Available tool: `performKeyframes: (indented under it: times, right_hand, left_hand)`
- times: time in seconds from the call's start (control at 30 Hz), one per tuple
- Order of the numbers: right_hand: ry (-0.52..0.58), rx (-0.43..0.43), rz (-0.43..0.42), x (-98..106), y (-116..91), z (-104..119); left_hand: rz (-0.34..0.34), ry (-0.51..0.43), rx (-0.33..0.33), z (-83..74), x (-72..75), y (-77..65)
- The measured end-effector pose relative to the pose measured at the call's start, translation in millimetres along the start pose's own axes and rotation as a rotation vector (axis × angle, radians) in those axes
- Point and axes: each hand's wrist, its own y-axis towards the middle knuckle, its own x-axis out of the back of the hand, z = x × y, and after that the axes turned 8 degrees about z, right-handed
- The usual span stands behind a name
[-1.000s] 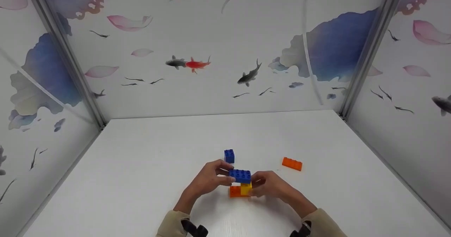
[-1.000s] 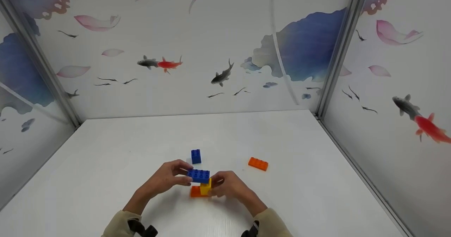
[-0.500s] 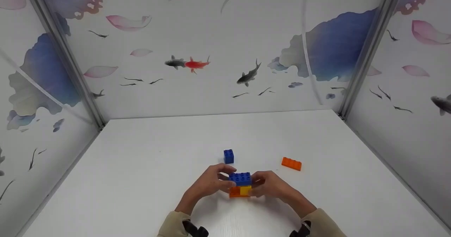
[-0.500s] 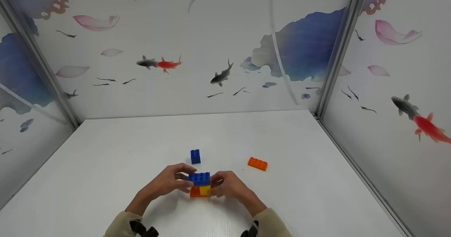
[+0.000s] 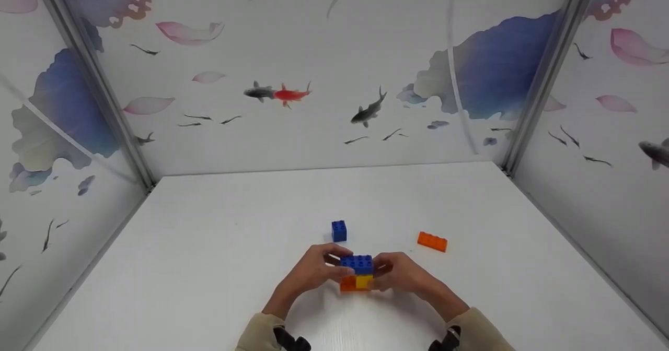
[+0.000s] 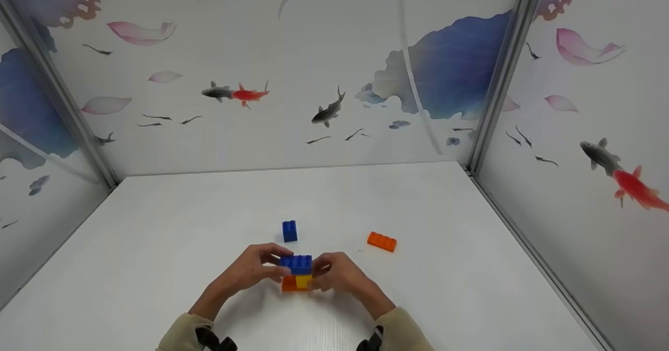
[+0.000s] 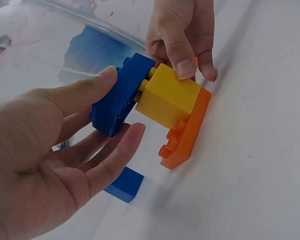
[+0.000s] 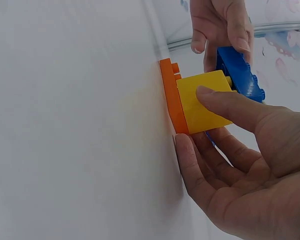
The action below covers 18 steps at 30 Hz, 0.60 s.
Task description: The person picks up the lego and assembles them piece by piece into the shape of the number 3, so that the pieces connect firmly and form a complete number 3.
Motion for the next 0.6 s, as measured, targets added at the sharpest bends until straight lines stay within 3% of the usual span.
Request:
performKeyframes:
  times: [0.23,0.6]
  right_hand:
    - [-0.006,0.008,-0.007,-0.1,-1.0,-0.4]
    - [0.014,0.005,-0.009,-1.5,0.8,-1.0]
  left_hand:
    - [-0.024,-0.019,-0.027,2.9,-3.2,1.8]
    - [-0.044,-0.014,0.009,0.8,-4.7,0.8]
